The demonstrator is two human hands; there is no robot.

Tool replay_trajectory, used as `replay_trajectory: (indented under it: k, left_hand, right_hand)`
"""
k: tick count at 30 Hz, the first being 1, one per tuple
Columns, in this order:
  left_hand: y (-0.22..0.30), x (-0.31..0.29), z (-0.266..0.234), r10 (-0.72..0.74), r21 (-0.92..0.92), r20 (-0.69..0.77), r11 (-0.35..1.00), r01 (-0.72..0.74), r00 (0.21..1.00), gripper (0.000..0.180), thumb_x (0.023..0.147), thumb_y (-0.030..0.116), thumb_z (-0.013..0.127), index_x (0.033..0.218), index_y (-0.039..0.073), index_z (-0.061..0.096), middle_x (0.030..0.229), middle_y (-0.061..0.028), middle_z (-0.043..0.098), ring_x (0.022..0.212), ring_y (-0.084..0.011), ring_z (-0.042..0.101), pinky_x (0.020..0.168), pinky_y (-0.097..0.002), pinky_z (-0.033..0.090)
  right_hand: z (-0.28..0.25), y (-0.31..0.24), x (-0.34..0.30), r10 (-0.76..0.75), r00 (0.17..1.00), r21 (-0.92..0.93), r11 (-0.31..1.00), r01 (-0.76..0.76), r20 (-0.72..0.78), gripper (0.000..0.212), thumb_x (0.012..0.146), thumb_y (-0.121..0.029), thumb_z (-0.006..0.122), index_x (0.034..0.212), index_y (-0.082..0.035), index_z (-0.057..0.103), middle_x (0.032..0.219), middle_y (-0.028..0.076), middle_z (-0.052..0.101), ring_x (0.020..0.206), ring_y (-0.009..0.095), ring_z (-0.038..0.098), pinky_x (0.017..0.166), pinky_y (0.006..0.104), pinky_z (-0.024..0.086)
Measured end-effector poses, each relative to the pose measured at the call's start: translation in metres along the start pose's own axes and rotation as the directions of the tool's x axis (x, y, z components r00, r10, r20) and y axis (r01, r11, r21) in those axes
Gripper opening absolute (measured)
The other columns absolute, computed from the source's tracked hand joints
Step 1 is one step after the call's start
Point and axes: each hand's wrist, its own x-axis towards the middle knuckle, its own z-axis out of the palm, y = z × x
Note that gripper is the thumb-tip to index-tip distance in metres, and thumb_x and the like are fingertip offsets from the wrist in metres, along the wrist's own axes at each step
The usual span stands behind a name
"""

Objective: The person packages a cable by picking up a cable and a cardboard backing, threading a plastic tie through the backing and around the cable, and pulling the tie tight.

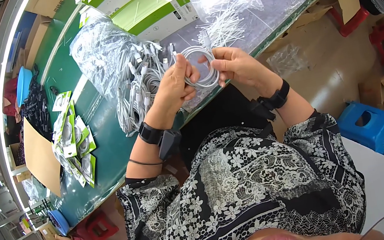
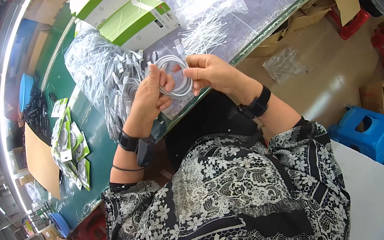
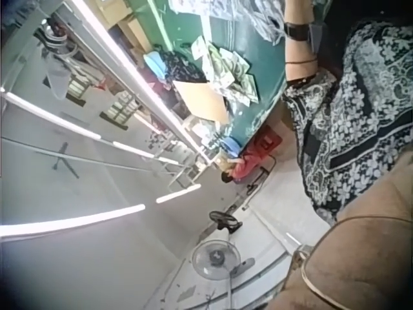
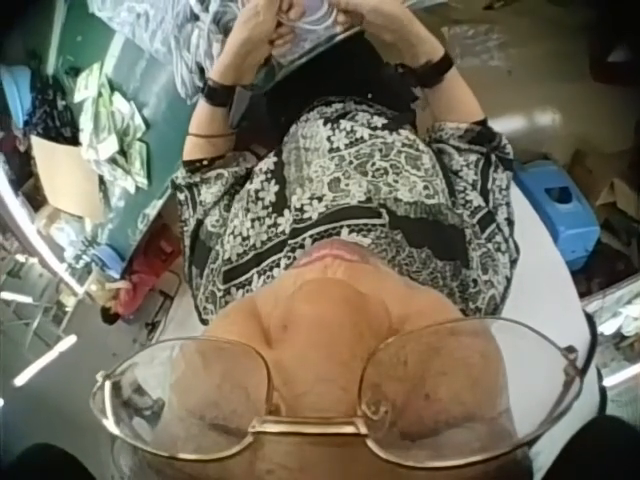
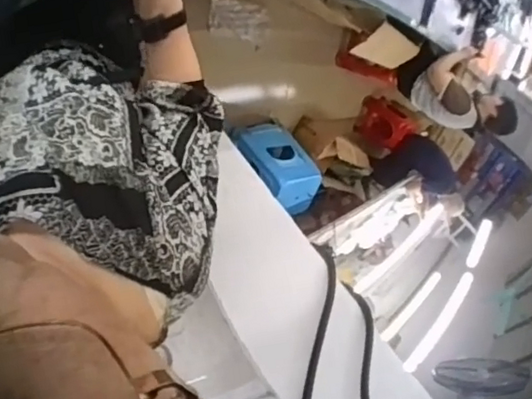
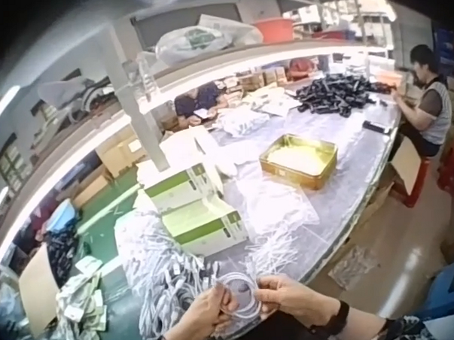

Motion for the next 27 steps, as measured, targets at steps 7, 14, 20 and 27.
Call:
replay_trajectory:
  k: [7,14,20,27]
  left_hand:
    - [-0.009,-0.002,-0.012,0.027,-0.119,0.037,0.993,-0.022,0.999,0.041,0.098,0.046,0.040,0.088,0.007,0.046,0.076,-0.0029,0.051,0.043,-0.0042,0.027,0.038,-0.0204,0.027]
    - [-0.009,-0.017,-0.005,0.060,-0.103,-0.047,0.993,-0.065,0.997,0.030,0.099,0.026,0.047,0.119,0.004,0.047,0.075,-0.0008,0.049,0.047,-0.0027,0.030,0.044,-0.0188,0.031]
    - [-0.010,-0.039,-0.008,0.021,-0.390,0.125,0.920,0.029,0.992,0.031,0.097,0.022,0.049,0.123,0.005,0.044,0.072,0.0015,0.044,0.048,-0.0030,0.026,0.045,-0.0176,0.028]
    - [-0.008,-0.036,-0.014,-0.010,-0.368,0.042,0.930,0.025,0.999,0.029,0.098,0.023,0.049,0.120,0.006,0.044,0.070,0.0023,0.042,0.049,-0.0032,0.024,0.044,-0.0172,0.026]
  right_hand:
    - [0.000,0.022,0.001,0.035,0.999,0.226,0.974,-0.032,-0.008,0.019,0.095,-0.021,0.056,0.096,-0.002,0.056,0.082,0.004,0.060,0.057,0.007,0.056,0.047,0.0219,0.048]
    - [0.005,0.019,-0.016,0.097,0.993,0.042,0.995,-0.095,-0.069,0.021,0.097,-0.025,0.051,0.095,-0.004,0.054,0.079,0.004,0.060,0.046,0.004,0.047,0.039,0.0204,0.044]
    - [0.010,0.014,-0.028,0.139,0.990,0.135,0.981,-0.137,-0.005,0.023,0.097,-0.026,0.052,0.095,-0.003,0.054,0.073,0.002,0.059,0.042,0.003,0.038,0.038,0.0211,0.044]
    - [0.011,0.020,-0.019,0.080,0.997,0.157,0.985,-0.077,-0.012,0.029,0.095,-0.025,0.054,0.109,0.001,0.054,0.083,0.003,0.060,0.052,0.004,0.049,0.049,0.0207,0.049]
